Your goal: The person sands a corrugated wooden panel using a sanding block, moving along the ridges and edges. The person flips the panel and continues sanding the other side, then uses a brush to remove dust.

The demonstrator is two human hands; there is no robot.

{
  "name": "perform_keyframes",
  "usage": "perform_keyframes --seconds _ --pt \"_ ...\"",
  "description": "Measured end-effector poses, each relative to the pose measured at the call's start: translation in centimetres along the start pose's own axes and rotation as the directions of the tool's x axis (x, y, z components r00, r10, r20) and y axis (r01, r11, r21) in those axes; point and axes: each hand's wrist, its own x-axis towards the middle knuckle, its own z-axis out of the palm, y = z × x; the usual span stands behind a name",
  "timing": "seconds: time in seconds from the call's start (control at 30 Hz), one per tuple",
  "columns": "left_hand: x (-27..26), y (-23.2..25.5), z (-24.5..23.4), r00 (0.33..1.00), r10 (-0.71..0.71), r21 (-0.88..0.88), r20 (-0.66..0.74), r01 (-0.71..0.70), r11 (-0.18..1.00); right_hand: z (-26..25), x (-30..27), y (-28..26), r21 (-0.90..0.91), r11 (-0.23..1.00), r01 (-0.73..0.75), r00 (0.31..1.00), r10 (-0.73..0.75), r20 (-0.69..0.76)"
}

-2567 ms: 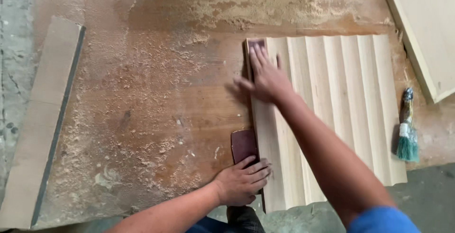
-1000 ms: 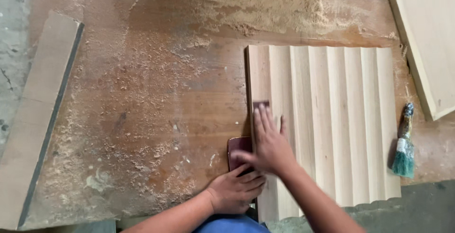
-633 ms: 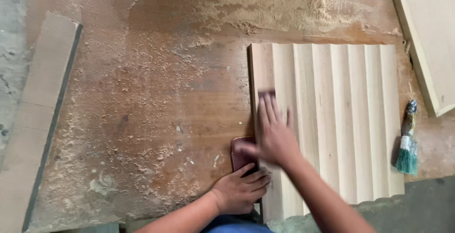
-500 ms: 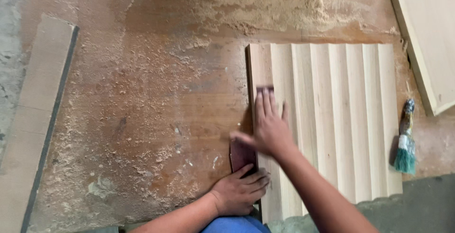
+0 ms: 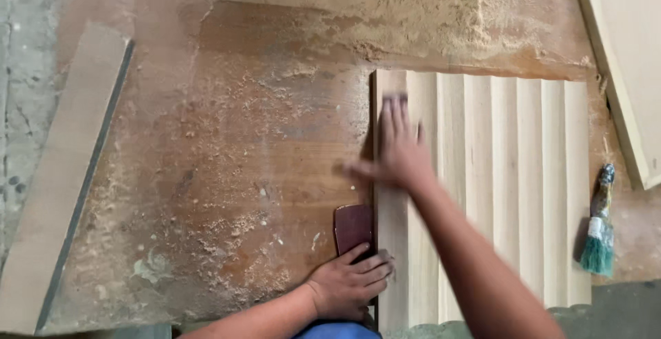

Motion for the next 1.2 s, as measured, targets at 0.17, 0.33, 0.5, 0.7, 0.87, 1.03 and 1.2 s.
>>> perform_keyframes --seconds 0.17,0.33,0.5,0.7,0.87,1.03,1.2 --pt "-0.3 1.0 -0.7 0.999 -0.003 -0.06 0.039 0.005 0.998 0.7 2.3 1.5 0.06 0.998 0.024 0.999 -0.021 -0.04" --pt "-0.2 0.3 0.6 1.0 0.004 0.021 -0.001 -0.004 1.0 9.5 -5.5 2.2 -0.058 0.995 0.085 0.987 -0.092 -0.132" --pt "-0.6 0.0 0.9 0.997 0.009 -0.007 0.072 -0.008 1.0 -0.1 3.5 1.2 0.0 1.0 0.015 0.993 -0.015 -0.115" --pt "0.1 0.5 -0.1 0.999 -0.04 0.009 -0.022 0.041 0.999 4.2 -5.0 0.8 0.027 0.998 0.057 0.995 -0.055 -0.088" --pt "0.5 0.1 -0.8 0.995 -0.032 0.013 -0.092 0.033 0.999 9.2 -5.1 2.1 0.049 0.997 0.057 0.99 -0.051 -0.133" --pt "0.1 0.5 0.2 0.998 -0.023 0.011 0.066 0.022 1.0 0.4 3.6 2.4 0.143 0.986 0.082 0.992 -0.067 -0.11" --pt "0.7 0.4 -0.9 0.995 0.001 -0.057 -0.102 -0.007 0.998 7.8 -8.3 2.0 0.171 0.966 0.194 0.98 -0.182 -0.082"
